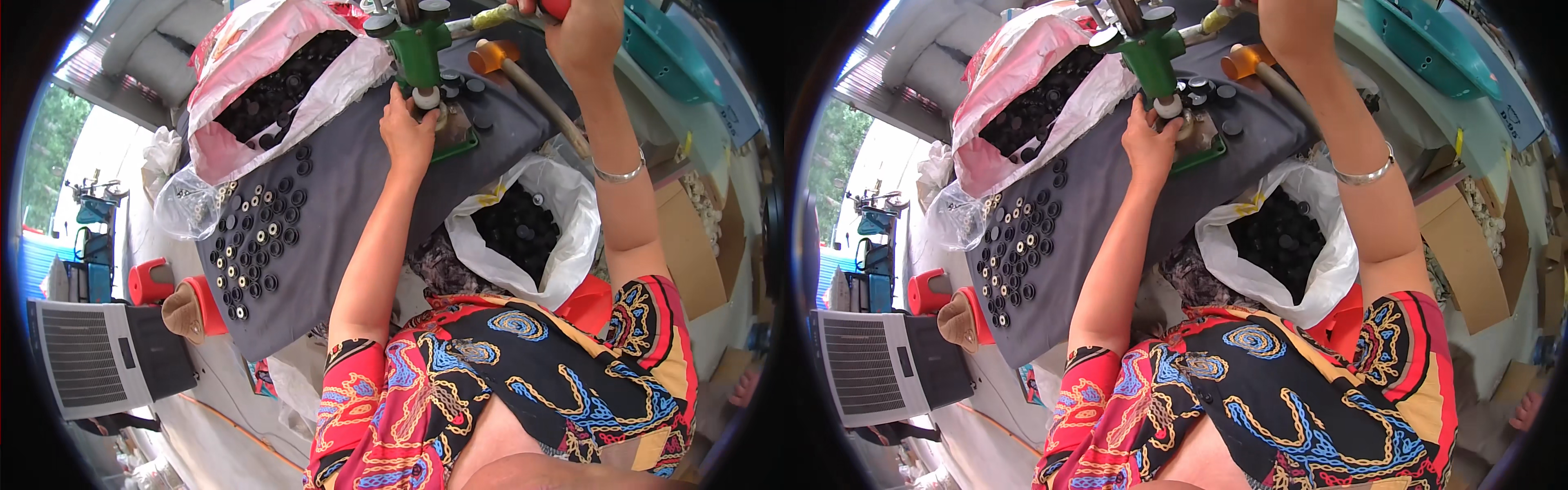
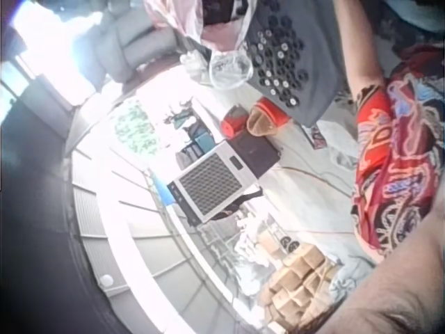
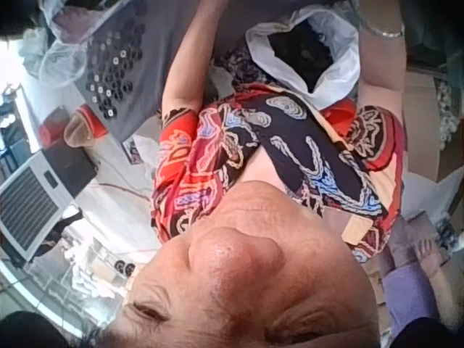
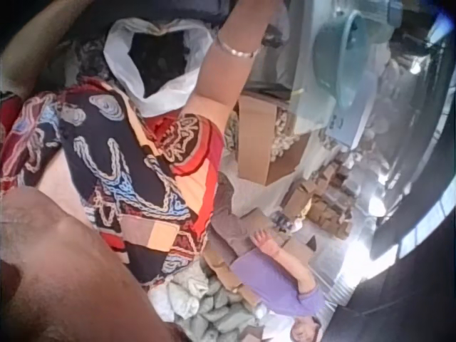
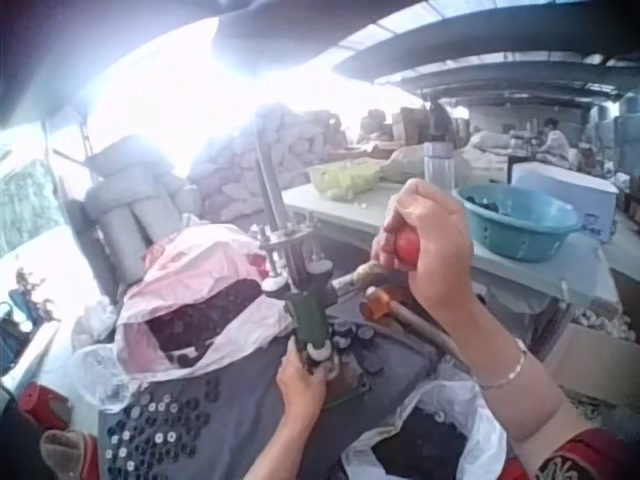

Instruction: The person uses a manual press machine to attach snap fasteners to a piece of dark fabric. They repeatedly pick up a snap component, place it on the fabric under the press, and pull a lever to secure it. The person works through a batch of fasteners laid out on the fabric.

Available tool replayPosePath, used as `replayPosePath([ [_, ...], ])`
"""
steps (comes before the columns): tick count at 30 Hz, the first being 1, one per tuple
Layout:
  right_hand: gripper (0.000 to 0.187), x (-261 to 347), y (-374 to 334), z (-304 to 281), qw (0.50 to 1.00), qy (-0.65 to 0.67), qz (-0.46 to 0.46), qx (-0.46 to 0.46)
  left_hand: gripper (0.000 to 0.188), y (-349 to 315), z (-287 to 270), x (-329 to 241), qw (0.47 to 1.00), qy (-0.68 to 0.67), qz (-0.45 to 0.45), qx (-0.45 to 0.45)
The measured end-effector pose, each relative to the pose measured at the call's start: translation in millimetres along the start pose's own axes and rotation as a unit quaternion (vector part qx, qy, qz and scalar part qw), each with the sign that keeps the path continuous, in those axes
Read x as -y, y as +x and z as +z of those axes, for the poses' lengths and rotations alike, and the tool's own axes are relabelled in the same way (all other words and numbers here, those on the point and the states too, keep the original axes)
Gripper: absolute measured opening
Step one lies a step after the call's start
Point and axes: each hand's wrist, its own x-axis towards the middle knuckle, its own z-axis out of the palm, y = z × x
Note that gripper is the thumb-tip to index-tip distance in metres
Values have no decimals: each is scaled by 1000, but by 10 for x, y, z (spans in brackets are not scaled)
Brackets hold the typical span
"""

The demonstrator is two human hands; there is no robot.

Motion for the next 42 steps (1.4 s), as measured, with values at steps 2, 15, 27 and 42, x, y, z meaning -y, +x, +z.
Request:
replayPosePath([
  [2, 23, -5, -69, -17, 1000, -4, -19, 4, 83, 19, 13, 5, 1000, -7, -8, 5],
  [15, 14, -648, -1305, -531, 967, -107, -211, 98, 50, -585, -848, 77, 992, 85, 87, -37],
  [27, 16, -211, -338, -435, 930, -298, -183, 113, 28, -1915, -3095, 663, 876, 445, -40, -182],
  [42, 20, -466, 433, -781, 986, -131, -28, 101, 33, -1842, -3085, 725, 899, 437, -21, -9],
])
